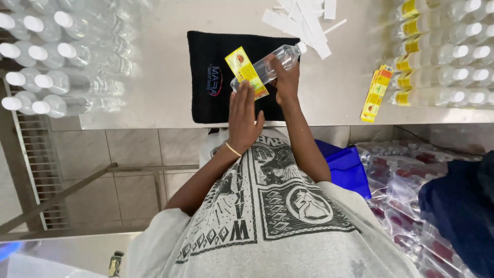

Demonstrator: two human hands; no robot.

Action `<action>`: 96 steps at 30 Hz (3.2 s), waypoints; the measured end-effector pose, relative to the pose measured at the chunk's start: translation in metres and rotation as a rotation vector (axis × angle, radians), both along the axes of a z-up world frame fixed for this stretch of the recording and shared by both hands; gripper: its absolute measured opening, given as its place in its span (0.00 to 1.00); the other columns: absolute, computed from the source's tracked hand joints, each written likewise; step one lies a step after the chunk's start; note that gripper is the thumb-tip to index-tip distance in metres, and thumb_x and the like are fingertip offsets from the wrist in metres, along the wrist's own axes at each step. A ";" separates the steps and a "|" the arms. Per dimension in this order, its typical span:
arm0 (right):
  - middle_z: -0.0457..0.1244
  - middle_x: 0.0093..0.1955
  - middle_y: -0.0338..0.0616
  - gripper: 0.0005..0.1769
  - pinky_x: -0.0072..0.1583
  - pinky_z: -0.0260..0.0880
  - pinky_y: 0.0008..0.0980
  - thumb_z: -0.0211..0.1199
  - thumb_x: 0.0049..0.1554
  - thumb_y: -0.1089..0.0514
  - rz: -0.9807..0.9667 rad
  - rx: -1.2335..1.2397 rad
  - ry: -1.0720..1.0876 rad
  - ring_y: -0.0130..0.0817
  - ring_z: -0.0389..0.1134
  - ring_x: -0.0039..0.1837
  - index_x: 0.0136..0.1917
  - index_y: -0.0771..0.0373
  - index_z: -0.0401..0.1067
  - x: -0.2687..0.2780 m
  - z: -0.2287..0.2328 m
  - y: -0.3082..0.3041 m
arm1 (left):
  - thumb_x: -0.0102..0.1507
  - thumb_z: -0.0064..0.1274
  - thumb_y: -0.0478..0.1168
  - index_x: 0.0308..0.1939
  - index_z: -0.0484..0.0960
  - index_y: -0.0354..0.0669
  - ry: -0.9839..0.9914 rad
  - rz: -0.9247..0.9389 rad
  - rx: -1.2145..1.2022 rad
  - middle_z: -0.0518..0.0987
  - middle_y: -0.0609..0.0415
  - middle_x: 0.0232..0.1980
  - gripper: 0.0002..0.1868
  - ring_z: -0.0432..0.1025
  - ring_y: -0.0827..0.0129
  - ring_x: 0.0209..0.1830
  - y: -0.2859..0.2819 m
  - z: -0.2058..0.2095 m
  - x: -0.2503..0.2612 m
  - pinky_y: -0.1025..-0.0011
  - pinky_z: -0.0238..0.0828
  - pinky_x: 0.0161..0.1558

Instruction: Manually applying adhesive labels to clear plastic water bottles at a workstation.

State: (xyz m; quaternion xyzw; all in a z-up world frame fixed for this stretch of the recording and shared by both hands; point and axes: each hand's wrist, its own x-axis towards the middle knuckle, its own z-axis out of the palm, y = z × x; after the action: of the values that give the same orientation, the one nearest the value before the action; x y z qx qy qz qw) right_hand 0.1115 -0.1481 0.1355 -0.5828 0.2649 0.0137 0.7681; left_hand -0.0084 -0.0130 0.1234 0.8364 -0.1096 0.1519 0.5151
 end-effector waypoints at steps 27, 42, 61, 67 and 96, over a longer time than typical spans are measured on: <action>0.65 0.65 0.46 0.43 0.71 0.78 0.47 0.84 0.51 0.55 0.617 -0.022 -0.360 0.48 0.72 0.68 0.73 0.60 0.63 -0.047 0.063 -0.024 | 0.58 0.31 0.83 0.87 0.53 0.47 1.100 -0.814 -1.154 0.69 0.33 0.83 0.62 0.70 0.43 0.80 0.034 0.045 0.091 0.50 0.73 0.76; 0.43 0.92 0.45 0.46 0.83 0.77 0.43 0.80 0.68 0.60 0.408 -0.155 -0.663 0.48 0.60 0.89 0.89 0.56 0.56 -0.071 0.070 -0.002 | 0.66 0.70 0.47 0.61 0.81 0.43 0.505 -0.260 -0.833 0.85 0.56 0.53 0.24 0.79 0.69 0.52 0.027 0.069 0.092 0.71 0.83 0.53; 0.60 0.84 0.52 0.57 0.76 0.72 0.48 0.82 0.58 0.43 0.524 -1.018 -0.396 0.51 0.65 0.82 0.87 0.57 0.51 -0.102 0.031 -0.008 | 0.61 0.73 0.48 0.62 0.76 0.46 0.447 0.133 -1.082 0.84 0.51 0.52 0.30 0.81 0.64 0.53 -0.013 0.105 0.069 0.64 0.80 0.59; 0.65 0.77 0.50 0.54 0.73 0.73 0.38 0.86 0.53 0.47 0.523 -0.503 -0.421 0.38 0.69 0.75 0.82 0.61 0.59 -0.102 0.090 -0.015 | 0.69 0.66 0.56 0.64 0.71 0.47 0.351 -0.356 -0.897 0.85 0.51 0.55 0.29 0.81 0.64 0.55 0.007 0.145 0.085 0.64 0.81 0.58; 0.72 0.59 0.63 0.53 0.59 0.82 0.41 0.71 0.60 0.21 1.236 0.730 -0.223 0.53 0.79 0.60 0.74 0.68 0.66 -0.083 0.018 -0.081 | 0.63 0.69 0.63 0.61 0.75 0.44 0.621 -0.815 -1.378 0.80 0.49 0.44 0.35 0.77 0.66 0.47 -0.019 0.115 0.136 0.62 0.83 0.56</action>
State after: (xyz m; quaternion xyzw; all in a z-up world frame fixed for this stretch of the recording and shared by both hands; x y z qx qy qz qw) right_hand 0.0284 -0.2296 0.1530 -0.3306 -0.2143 0.4732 0.7880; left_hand 0.1275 -0.0324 0.2384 0.2359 -0.1387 -0.2482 0.9292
